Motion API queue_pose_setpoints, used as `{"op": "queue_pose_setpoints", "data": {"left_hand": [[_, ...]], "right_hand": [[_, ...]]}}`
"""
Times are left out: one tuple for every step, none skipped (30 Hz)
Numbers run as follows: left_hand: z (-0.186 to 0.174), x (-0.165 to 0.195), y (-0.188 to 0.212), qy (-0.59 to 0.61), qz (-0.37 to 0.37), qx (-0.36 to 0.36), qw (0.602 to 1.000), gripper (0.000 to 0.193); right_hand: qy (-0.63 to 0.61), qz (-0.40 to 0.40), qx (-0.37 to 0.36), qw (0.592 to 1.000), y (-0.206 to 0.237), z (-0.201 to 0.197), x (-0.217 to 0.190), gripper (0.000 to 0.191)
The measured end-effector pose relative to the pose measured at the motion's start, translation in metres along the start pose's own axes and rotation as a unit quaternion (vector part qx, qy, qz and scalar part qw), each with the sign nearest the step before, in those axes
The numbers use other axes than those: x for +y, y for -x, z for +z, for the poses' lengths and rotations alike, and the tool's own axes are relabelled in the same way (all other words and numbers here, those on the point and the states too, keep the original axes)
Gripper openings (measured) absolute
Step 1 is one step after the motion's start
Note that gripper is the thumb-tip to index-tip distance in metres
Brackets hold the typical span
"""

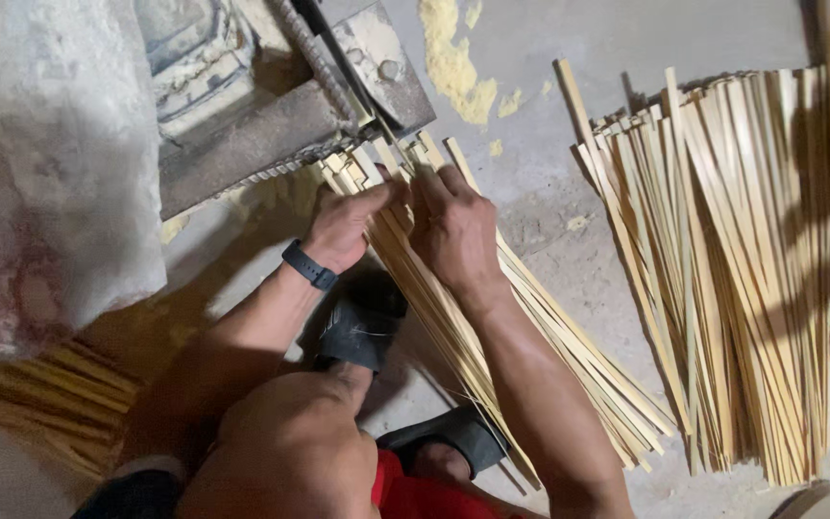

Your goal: The person sits on the floor and repeatedly feeds thin wooden strips through a stationary blade to trim or smooth their ends. They gather the processed strips into bundles and place them on the floor.

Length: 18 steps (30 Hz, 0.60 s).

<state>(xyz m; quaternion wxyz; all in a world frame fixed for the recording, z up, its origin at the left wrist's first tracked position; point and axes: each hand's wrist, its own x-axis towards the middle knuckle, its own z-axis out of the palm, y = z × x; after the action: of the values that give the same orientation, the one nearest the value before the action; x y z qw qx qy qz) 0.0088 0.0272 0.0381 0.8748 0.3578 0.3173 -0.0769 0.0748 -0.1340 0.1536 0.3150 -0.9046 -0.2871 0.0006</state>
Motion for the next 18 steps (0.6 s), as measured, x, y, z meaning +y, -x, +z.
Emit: {"op": "queue_pose_setpoints", "data": {"left_hand": [[0.003, 0.003, 0.002, -0.026, -0.005, 0.005, 1.0, 0.03], [0.006, 0.006, 0.004, -0.052, -0.008, 0.012, 0.999, 0.029], [0.009, 0.009, 0.006, -0.077, -0.011, 0.02, 0.997, 0.029], [0.012, 0.013, 0.008, -0.076, -0.003, -0.002, 0.997, 0.027], [0.015, 0.015, 0.01, -0.073, 0.002, -0.022, 0.997, 0.026], [0.018, 0.017, 0.011, -0.07, 0.008, -0.043, 0.997, 0.026], [0.02, 0.017, 0.012, -0.062, 0.007, -0.047, 0.997, 0.024], [0.02, 0.018, 0.012, -0.054, 0.008, -0.052, 0.997, 0.022], [0.02, 0.017, 0.012, -0.048, 0.008, -0.056, 0.997, 0.02], [0.019, 0.015, 0.011, -0.034, 0.021, -0.061, 0.997, 0.021], [0.017, 0.013, 0.009, -0.022, 0.033, -0.064, 0.997, 0.023], [0.013, 0.011, 0.008, -0.009, 0.045, -0.065, 0.997, 0.027], [0.009, 0.008, 0.006, -0.039, 0.022, -0.041, 0.998, 0.024], [0.005, 0.006, 0.004, -0.069, -0.002, -0.018, 0.997, 0.021], [0.001, 0.003, 0.002, -0.098, -0.026, 0.004, 0.995, 0.019], [-0.002, 0.0, -0.001, -0.093, -0.019, -0.003, 0.995, 0.021], [-0.004, -0.003, -0.002, -0.089, -0.013, -0.011, 0.996, 0.023], [-0.006, -0.005, -0.004, -0.086, -0.008, -0.019, 0.996, 0.025]], "right_hand": [[0.019, 0.014, -0.024, 0.999, 0.008, -0.008, 0.004, 0.026], [0.037, 0.026, -0.048, 0.998, 0.017, -0.014, 0.009, 0.026], [0.073, -0.028, 0.005, 0.997, 0.026, -0.019, 0.014, 0.026], [0.107, -0.083, 0.056, 0.989, 0.036, -0.024, 0.02, 0.026], [0.14, -0.138, 0.104, 0.975, 0.046, -0.026, 0.024, 0.026], [0.078, -0.11, 0.07, 0.988, 0.055, -0.021, 0.025, 0.026], [0.017, -0.081, 0.036, 0.996, 0.062, -0.014, 0.026, 0.026], [-0.043, -0.053, 0.004, 0.998, 0.064, -0.009, 0.029, 0.025], [-0.03, -0.017, -0.018, 0.999, 0.064, -0.004, 0.031, 0.025], [-0.017, 0.018, -0.039, 0.999, 0.061, 0.001, 0.032, 0.025], [-0.007, 0.053, -0.061, 0.997, 0.055, 0.006, 0.032, 0.024], [-0.012, 0.034, -0.035, 0.999, 0.049, 0.009, 0.03, 0.024], [-0.017, 0.013, -0.01, 1.0, 0.041, 0.01, 0.028, 0.024], [-0.021, -0.006, 0.016, 1.0, 0.031, 0.012, 0.024, 0.024], [-0.022, 0.001, 0.009, 1.0, 0.021, 0.014, 0.018, 0.025], [-0.023, 0.008, 0.002, 1.0, 0.011, 0.017, 0.012, 0.026], [-0.024, 0.016, -0.005, 1.0, 0.003, 0.018, 0.007, 0.027], [-0.032, 0.014, -0.005, 0.999, -0.003, 0.019, 0.002, 0.029]]}}
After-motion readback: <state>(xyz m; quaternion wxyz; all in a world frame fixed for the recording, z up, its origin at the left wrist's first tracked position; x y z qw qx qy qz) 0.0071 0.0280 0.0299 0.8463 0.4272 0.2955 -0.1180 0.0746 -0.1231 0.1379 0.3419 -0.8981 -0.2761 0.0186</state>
